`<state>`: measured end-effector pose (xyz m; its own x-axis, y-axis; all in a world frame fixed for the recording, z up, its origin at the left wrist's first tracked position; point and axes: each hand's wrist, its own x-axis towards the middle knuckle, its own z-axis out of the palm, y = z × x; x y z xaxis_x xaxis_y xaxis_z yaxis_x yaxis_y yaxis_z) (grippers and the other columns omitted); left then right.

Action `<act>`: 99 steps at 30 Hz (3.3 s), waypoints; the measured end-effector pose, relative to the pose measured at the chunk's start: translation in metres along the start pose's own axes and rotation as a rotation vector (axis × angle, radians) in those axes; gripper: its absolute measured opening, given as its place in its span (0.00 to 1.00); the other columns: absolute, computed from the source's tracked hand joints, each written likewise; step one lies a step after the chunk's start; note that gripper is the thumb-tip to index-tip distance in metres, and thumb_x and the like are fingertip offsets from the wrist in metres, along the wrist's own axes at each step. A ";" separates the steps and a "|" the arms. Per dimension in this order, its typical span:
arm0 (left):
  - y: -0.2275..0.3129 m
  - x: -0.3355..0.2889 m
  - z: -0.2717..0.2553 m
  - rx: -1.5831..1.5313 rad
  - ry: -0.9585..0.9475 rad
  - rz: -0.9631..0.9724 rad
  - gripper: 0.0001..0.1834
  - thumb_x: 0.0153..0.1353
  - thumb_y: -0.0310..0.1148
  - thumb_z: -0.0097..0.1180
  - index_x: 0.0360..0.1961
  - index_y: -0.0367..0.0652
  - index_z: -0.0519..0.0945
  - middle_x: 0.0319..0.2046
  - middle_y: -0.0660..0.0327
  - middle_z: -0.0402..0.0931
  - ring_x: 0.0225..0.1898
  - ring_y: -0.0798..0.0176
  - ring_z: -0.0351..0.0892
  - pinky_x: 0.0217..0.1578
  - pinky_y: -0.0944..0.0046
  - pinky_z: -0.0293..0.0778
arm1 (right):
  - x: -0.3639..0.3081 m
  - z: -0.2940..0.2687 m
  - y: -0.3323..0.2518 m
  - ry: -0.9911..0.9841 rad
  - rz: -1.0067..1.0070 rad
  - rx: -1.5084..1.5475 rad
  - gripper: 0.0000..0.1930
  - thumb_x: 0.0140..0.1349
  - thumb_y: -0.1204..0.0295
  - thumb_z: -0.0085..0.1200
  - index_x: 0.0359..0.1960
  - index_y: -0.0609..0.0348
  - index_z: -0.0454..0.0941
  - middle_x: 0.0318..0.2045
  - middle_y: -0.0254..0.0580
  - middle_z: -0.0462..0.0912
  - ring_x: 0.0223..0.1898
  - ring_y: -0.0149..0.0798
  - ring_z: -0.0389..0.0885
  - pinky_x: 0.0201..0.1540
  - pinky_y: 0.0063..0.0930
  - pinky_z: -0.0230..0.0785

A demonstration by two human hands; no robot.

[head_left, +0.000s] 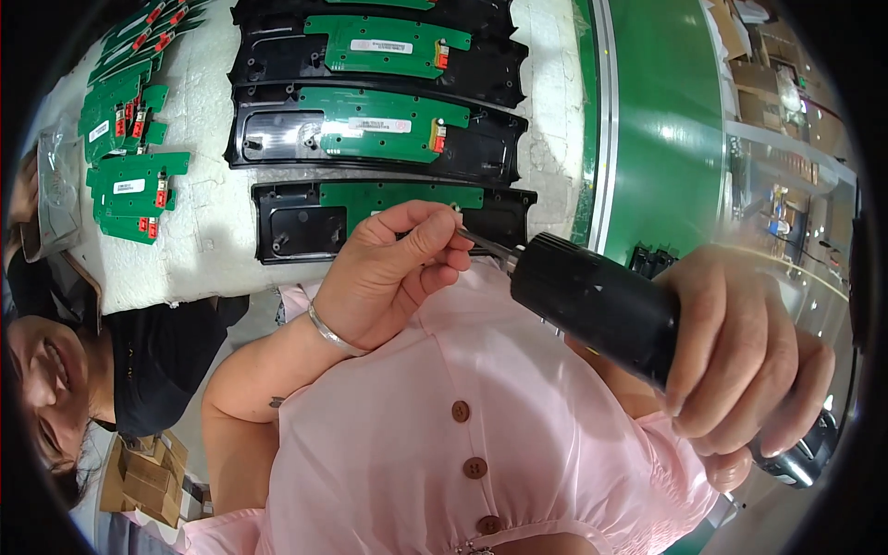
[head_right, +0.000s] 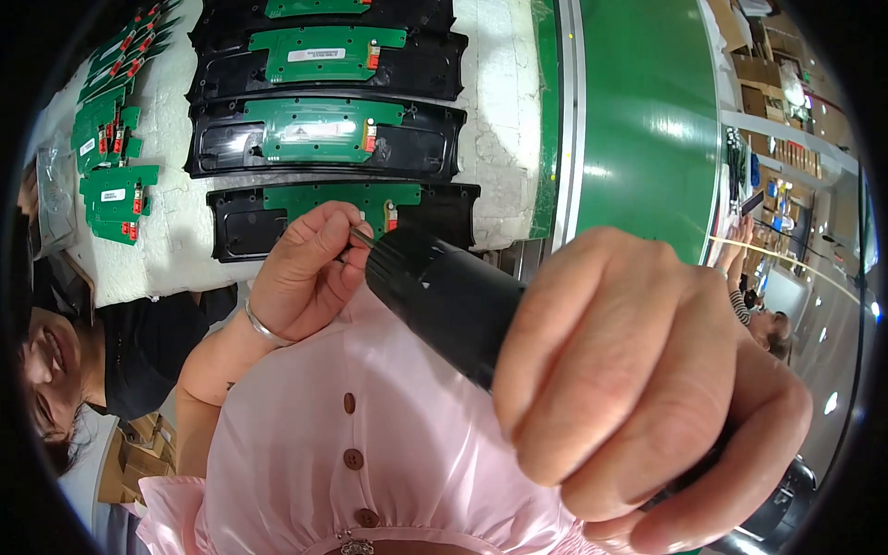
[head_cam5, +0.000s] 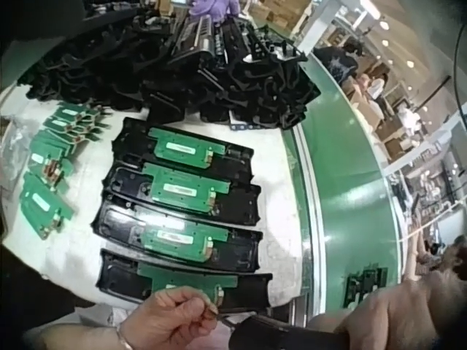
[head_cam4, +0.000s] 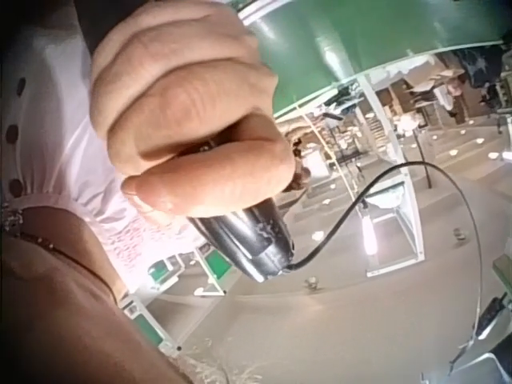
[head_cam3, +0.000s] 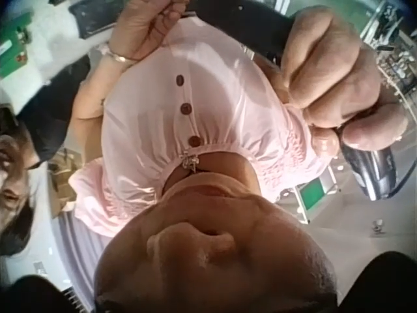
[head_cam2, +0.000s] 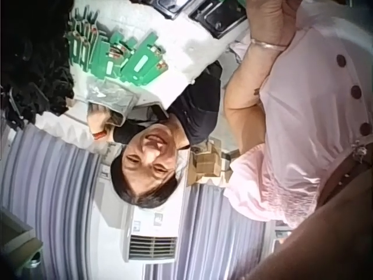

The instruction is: Assembling electronic circuit boards onto plastic housings using an electric screwdriver.

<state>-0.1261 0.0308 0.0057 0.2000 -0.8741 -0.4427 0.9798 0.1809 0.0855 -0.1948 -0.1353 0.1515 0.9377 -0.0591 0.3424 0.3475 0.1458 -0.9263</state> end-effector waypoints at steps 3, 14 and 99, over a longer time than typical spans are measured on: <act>-0.008 -0.005 -0.007 -0.013 -0.025 0.012 0.09 0.56 0.33 0.51 0.36 0.41 0.74 0.29 0.63 0.75 0.28 0.73 0.74 0.29 0.77 0.73 | -0.009 0.002 0.014 -0.060 -0.085 0.057 0.12 0.41 0.77 0.61 0.25 0.52 0.69 0.15 0.28 0.75 0.17 0.21 0.74 0.23 0.11 0.69; -0.032 -0.010 -0.011 0.038 -0.056 -0.176 0.21 0.61 0.36 0.41 0.51 0.31 0.62 0.44 0.50 0.68 0.46 0.58 0.71 0.48 0.67 0.67 | -0.017 -0.003 0.069 -0.025 -0.148 -0.062 0.14 0.47 0.73 0.45 0.38 0.55 0.63 0.15 0.25 0.66 0.17 0.23 0.65 0.23 0.17 0.55; -0.019 -0.014 -0.005 -0.167 -0.007 0.048 0.20 0.60 0.42 0.44 0.45 0.34 0.69 0.36 0.55 0.72 0.39 0.60 0.73 0.43 0.68 0.69 | -0.006 0.036 0.071 0.320 -0.389 0.312 0.13 0.38 0.74 0.47 0.30 0.58 0.65 0.14 0.26 0.63 0.15 0.24 0.59 0.26 0.16 0.48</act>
<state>-0.1473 0.0420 0.0061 0.2468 -0.8659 -0.4352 0.9548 0.2940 -0.0436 -0.1751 -0.0893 0.0891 0.7101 -0.4538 0.5384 0.6957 0.3344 -0.6357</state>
